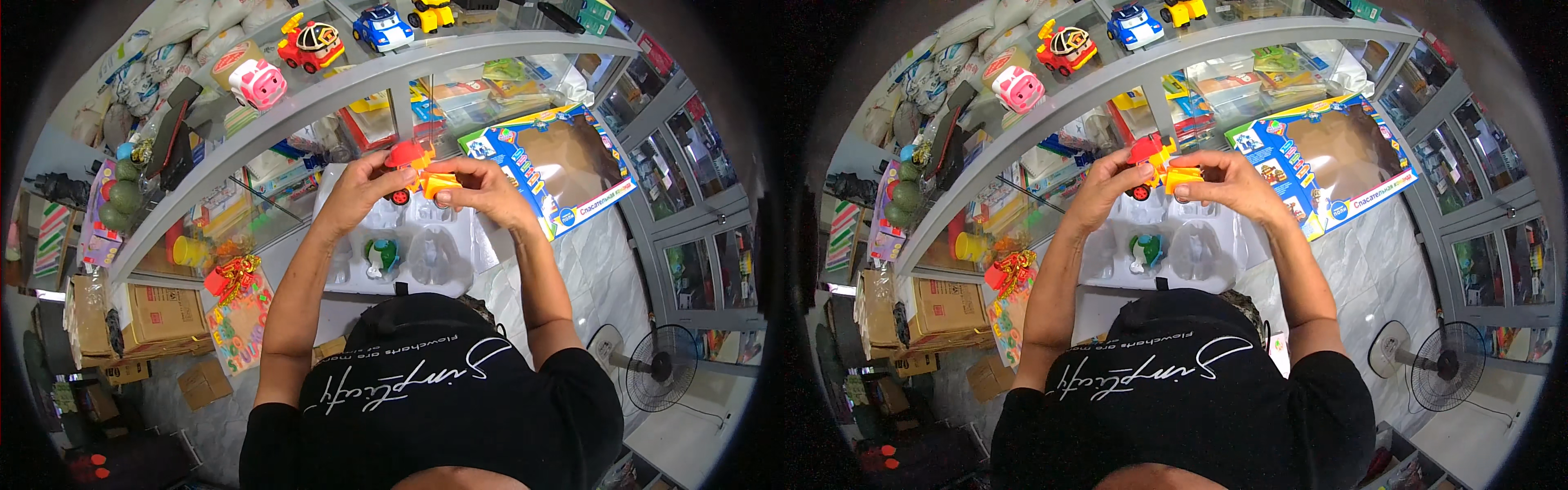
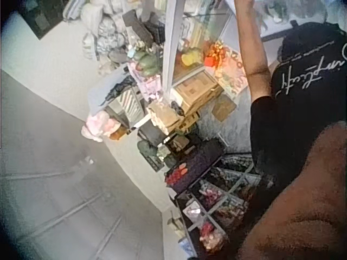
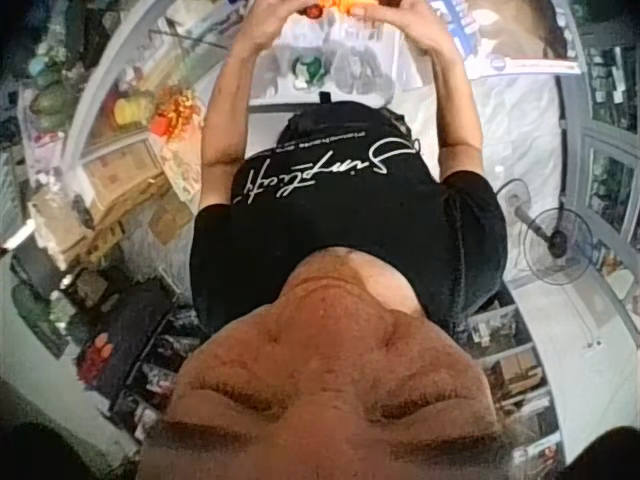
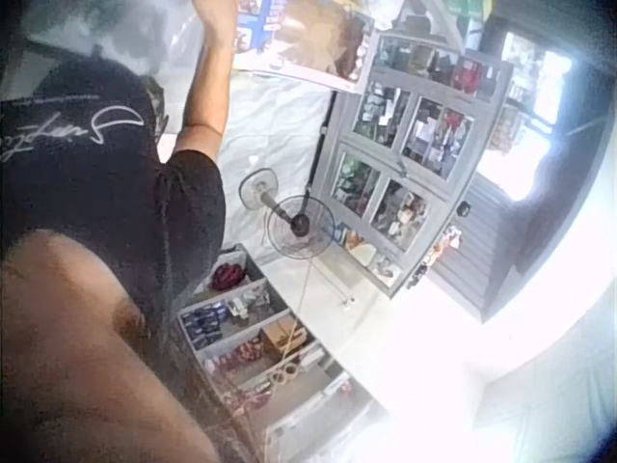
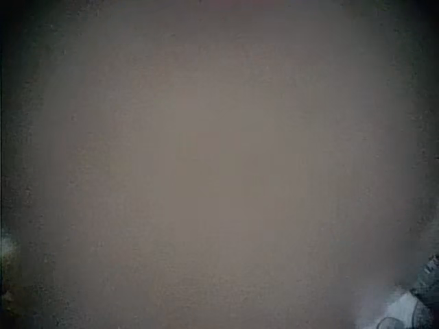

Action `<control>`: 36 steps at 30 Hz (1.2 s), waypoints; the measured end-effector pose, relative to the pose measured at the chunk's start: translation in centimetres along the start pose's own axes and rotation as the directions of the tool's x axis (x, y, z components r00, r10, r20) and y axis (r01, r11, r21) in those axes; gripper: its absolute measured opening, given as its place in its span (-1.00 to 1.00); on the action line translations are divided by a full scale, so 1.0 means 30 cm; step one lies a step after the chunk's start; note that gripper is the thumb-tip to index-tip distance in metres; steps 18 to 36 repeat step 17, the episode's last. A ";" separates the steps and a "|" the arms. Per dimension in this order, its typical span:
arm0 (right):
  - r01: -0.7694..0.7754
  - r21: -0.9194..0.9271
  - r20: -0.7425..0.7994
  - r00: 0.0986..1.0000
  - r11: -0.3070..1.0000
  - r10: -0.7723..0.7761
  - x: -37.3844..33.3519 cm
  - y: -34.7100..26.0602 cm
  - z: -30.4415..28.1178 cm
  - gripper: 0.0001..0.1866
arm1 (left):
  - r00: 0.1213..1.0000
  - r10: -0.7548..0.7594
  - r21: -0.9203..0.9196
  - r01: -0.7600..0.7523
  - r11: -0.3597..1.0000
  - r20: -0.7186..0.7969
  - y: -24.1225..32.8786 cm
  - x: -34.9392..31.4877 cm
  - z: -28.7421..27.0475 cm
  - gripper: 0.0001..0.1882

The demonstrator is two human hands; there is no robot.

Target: The person assembles a pink and white toy car by attaching wheels and a roof piece. They then place the completed toy on a glass shelf alongside other toy vehicles. Finally, they pick up a small orange and yellow toy figure from a plastic tray.

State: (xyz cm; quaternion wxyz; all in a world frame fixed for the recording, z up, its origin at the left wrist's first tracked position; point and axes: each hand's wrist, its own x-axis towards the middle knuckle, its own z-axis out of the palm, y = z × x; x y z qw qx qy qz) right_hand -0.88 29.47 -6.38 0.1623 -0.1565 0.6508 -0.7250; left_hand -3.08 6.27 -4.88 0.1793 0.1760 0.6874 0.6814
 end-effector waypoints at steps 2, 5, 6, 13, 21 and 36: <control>-0.048 -0.029 0.055 0.997 0.998 0.049 0.002 -0.031 -0.016 -0.55 | 0.999 -0.024 0.059 0.022 0.998 0.036 0.005 -0.001 -0.002 -0.60; -0.060 -0.124 0.127 0.989 0.990 0.076 0.032 -0.029 -0.050 -0.50 | 0.996 -0.055 0.116 0.046 0.992 0.068 -0.004 0.002 -0.007 -0.58; -0.059 -0.098 0.129 0.989 0.993 0.072 0.034 -0.037 -0.050 -0.50 | 0.995 -0.063 0.130 0.053 0.990 0.074 -0.008 0.003 -0.009 -0.57; -0.043 -0.033 0.061 0.997 0.999 0.045 0.053 -0.042 -0.040 -0.43 | 1.000 -0.001 0.092 0.001 0.996 0.004 -0.014 0.010 -0.001 -0.54; 0.066 -0.064 0.035 0.997 0.996 -0.064 0.066 -0.003 -0.040 -0.38 | 1.000 -0.005 0.073 0.004 0.997 0.012 0.009 0.005 0.007 -0.44; 0.066 -0.064 0.035 0.997 0.996 -0.064 0.066 -0.003 -0.040 -0.38 | 1.000 -0.005 0.073 0.004 0.997 0.012 0.009 0.005 0.007 -0.44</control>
